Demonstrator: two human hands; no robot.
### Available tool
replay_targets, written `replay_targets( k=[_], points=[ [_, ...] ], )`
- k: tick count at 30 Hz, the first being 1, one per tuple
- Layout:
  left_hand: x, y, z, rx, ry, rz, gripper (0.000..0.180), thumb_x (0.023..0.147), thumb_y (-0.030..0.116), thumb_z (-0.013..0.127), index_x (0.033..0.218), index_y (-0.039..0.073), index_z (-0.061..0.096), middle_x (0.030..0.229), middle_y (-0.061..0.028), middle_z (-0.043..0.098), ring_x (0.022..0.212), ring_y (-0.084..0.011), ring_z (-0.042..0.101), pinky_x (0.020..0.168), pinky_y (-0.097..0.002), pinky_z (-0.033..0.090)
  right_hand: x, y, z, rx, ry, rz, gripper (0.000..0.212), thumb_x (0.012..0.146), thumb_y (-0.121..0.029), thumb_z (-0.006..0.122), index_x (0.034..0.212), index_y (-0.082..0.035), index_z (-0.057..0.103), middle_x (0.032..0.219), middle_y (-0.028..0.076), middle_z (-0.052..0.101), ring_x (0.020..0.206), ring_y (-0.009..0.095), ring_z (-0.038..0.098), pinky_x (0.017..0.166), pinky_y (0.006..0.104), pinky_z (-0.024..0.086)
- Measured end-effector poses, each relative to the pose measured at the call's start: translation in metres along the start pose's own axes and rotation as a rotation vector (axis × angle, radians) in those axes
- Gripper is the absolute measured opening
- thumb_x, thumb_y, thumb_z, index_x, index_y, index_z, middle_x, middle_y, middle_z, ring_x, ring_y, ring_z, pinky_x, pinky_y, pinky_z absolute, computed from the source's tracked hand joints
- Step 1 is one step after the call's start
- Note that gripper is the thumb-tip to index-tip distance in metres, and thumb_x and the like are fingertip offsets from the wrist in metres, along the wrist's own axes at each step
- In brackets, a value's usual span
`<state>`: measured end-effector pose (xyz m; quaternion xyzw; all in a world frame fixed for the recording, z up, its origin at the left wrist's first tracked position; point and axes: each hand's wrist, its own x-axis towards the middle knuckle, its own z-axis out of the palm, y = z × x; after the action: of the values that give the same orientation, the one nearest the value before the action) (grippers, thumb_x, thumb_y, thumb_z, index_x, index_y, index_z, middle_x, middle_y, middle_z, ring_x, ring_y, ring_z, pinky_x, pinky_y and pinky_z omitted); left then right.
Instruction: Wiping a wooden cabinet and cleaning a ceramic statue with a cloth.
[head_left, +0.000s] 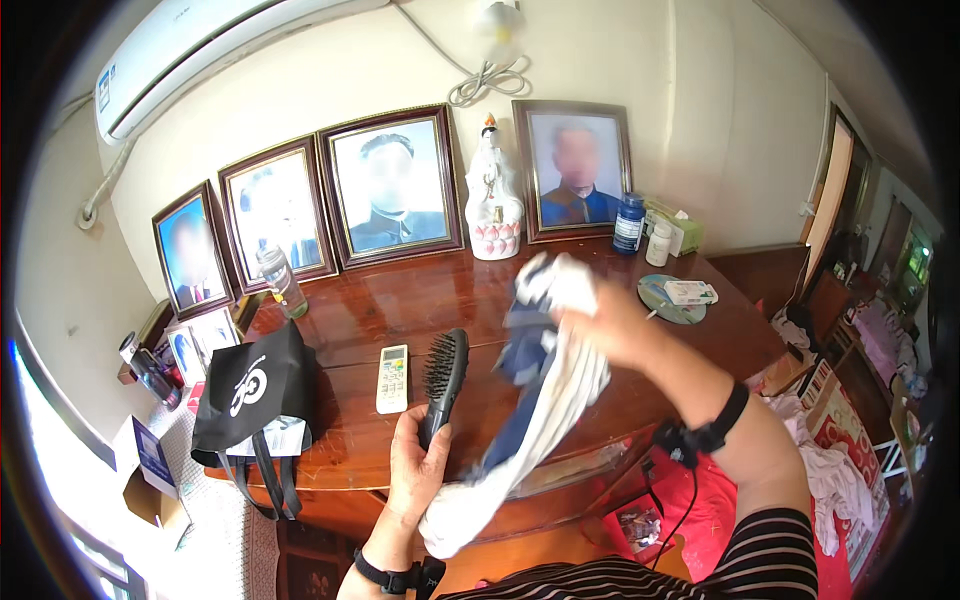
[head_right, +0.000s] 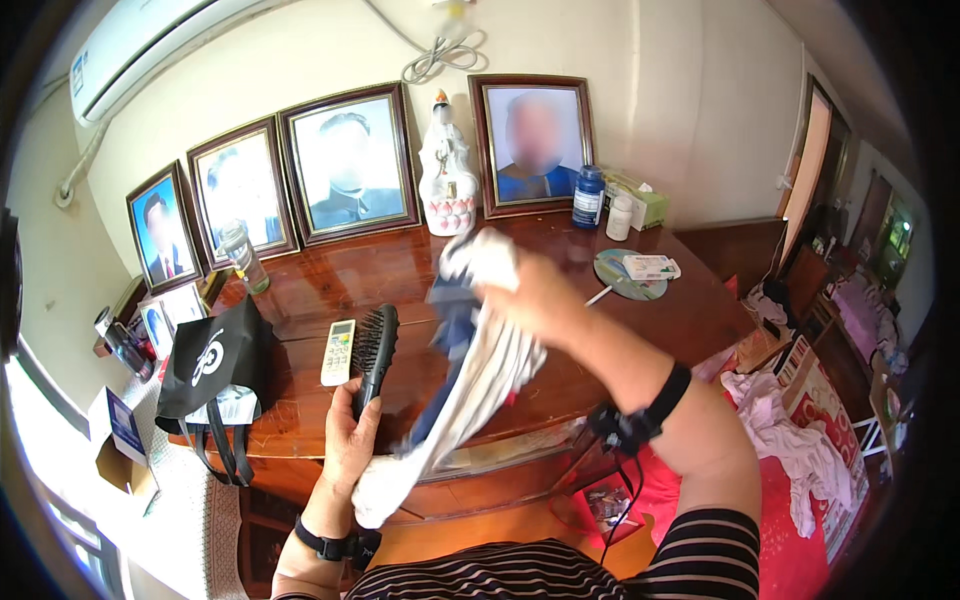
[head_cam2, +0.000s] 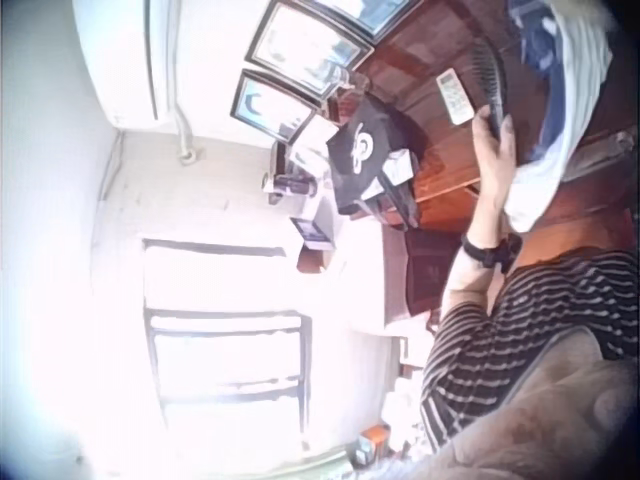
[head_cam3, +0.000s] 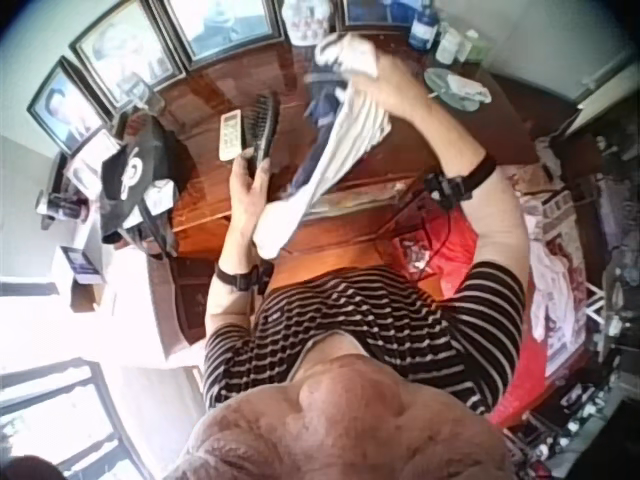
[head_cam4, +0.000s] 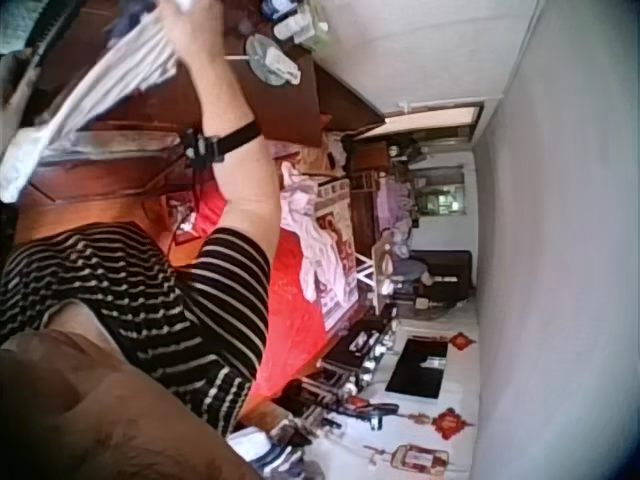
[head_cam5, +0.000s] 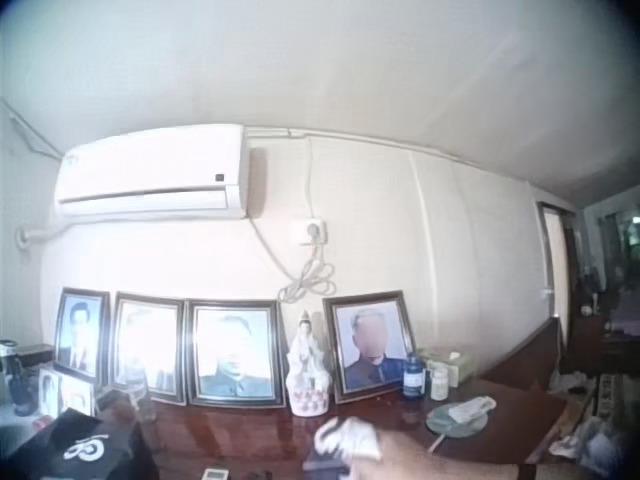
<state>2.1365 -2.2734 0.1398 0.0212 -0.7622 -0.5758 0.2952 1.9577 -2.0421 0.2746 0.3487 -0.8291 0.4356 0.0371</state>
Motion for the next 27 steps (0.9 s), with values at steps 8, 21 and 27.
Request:
replay_targets(
  k=[8,21,27],
  points=[
    [0.006,-0.003,-0.011,0.022,-0.011,-0.031,0.027,0.091,0.013,0.065,0.112,0.003,0.053,0.087,0.0002,0.053,0.078,-0.0095,0.046,0.072,-0.0251,0.043,0.137,0.113,-0.066,-0.269,0.59,0.011,0.055,0.083,-0.032,0.066,0.119,0.007,0.055,0.108,0.03,0.065,0.102,0.044,0.062,0.089,0.0447,0.048],
    [0.004,-0.004,-0.006,-0.25,-0.038,-0.131,0.034,0.092,0.017,0.064,0.117,0.005,0.045,0.129,-0.0161,0.053,0.122,-0.0251,0.05,0.107,-0.0373,0.033,0.183,0.251,-0.006,-0.874,-0.109,0.389,0.075,0.083,-0.056,0.062,0.14,-0.011,0.041,0.143,0.028,0.039,0.134,0.045,0.033,0.108,0.0547,0.029],
    [0.005,0.0,-0.005,-0.1,-0.006,-0.113,0.039,0.09,0.021,0.067,0.118,0.004,0.047,0.123,-0.014,0.054,0.116,-0.0238,0.05,0.102,-0.0359,0.036,0.209,0.276,-0.007,-0.848,-0.104,0.327,0.077,0.085,-0.058,0.059,0.146,-0.018,0.036,0.142,0.034,0.035,0.134,0.049,0.03,0.111,0.0549,0.023]
  ],
)
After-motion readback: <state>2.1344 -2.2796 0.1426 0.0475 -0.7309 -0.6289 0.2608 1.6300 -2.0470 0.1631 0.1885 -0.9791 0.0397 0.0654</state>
